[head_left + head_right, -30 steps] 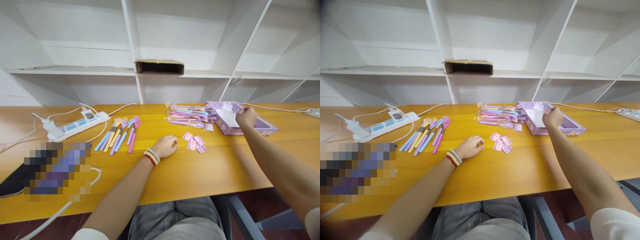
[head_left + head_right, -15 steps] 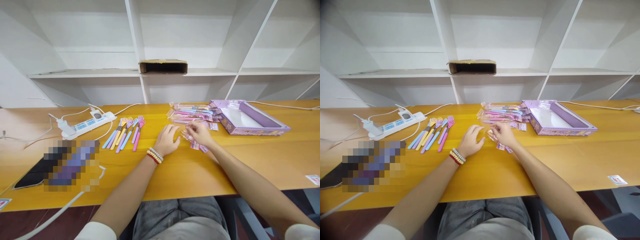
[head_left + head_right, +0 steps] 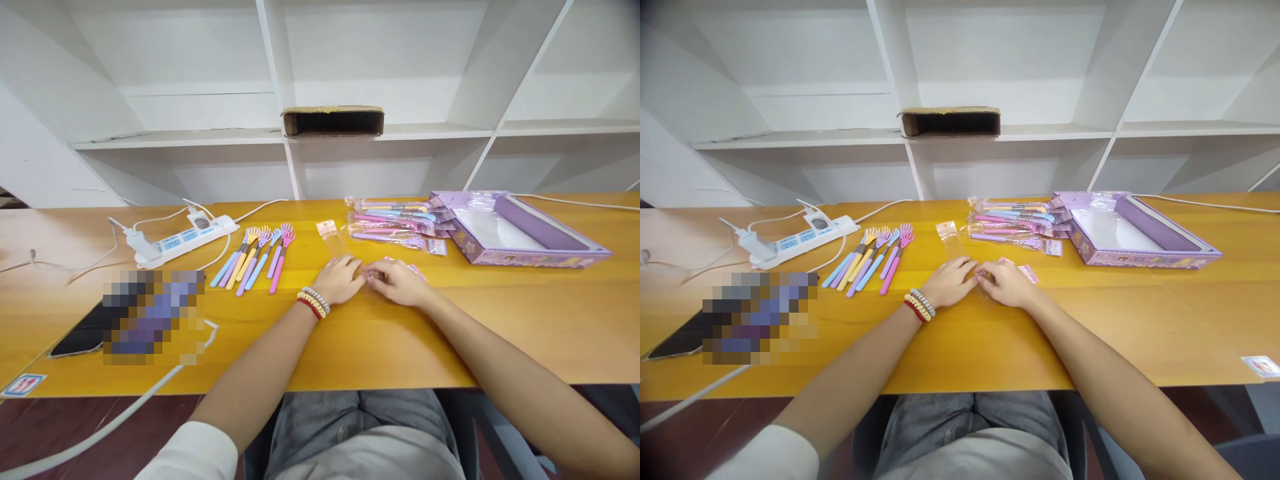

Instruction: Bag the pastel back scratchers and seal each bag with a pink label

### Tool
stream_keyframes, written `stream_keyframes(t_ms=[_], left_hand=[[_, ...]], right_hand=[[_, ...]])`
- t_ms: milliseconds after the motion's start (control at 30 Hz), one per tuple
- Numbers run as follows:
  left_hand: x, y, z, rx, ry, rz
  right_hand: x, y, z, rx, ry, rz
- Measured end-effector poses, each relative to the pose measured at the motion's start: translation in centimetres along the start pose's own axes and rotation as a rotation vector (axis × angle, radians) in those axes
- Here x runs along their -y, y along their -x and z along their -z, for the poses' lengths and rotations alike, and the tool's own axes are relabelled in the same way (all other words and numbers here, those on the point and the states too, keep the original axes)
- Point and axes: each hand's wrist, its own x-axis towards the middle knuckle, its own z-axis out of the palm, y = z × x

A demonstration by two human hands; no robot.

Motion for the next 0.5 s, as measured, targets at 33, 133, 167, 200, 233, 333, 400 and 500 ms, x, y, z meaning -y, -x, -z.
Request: stream_keyframes(t_ms=[33,133,167,200,233,333,400,500], left_hand=[[0.3,-0.1,0.0,0.002,0.002,0.011],[1.3,-0.3,0.1,0.007,0.024,0.053],[1.6,-0.4,0.1,0.005,0.030,0.071],[1.9,-0.5,0.1,0.002,0.036,0.090],[2.1,-0.5,0.1,-0.004,0.041,0.108],[2.5,-0.6,0.1,-0.038,0.029,0.140],[2.7,-0.7,0.4,-0.086,-0.011,0.158],[3.2,-0.8,1.3,-0.191,-0.125,0.264]], right_hand=[[-0.1,0.0,0.0,0.010,0.021,0.028],[-0.2,0.0,-0.1,0.016,0.075,0.075],[-0.2,0.1,-0.1,0.020,0.088,0.081],[-0.2,0.1,0.0,0.030,0.096,0.088],[-0.1,0.1,0.0,0.045,0.101,0.098],[0.0,0.1,0.1,0.115,0.101,0.141],[0.2,0.1,0.1,0.175,0.095,0.164],[0.3,0.1,-0.1,0.247,0.122,0.156]])
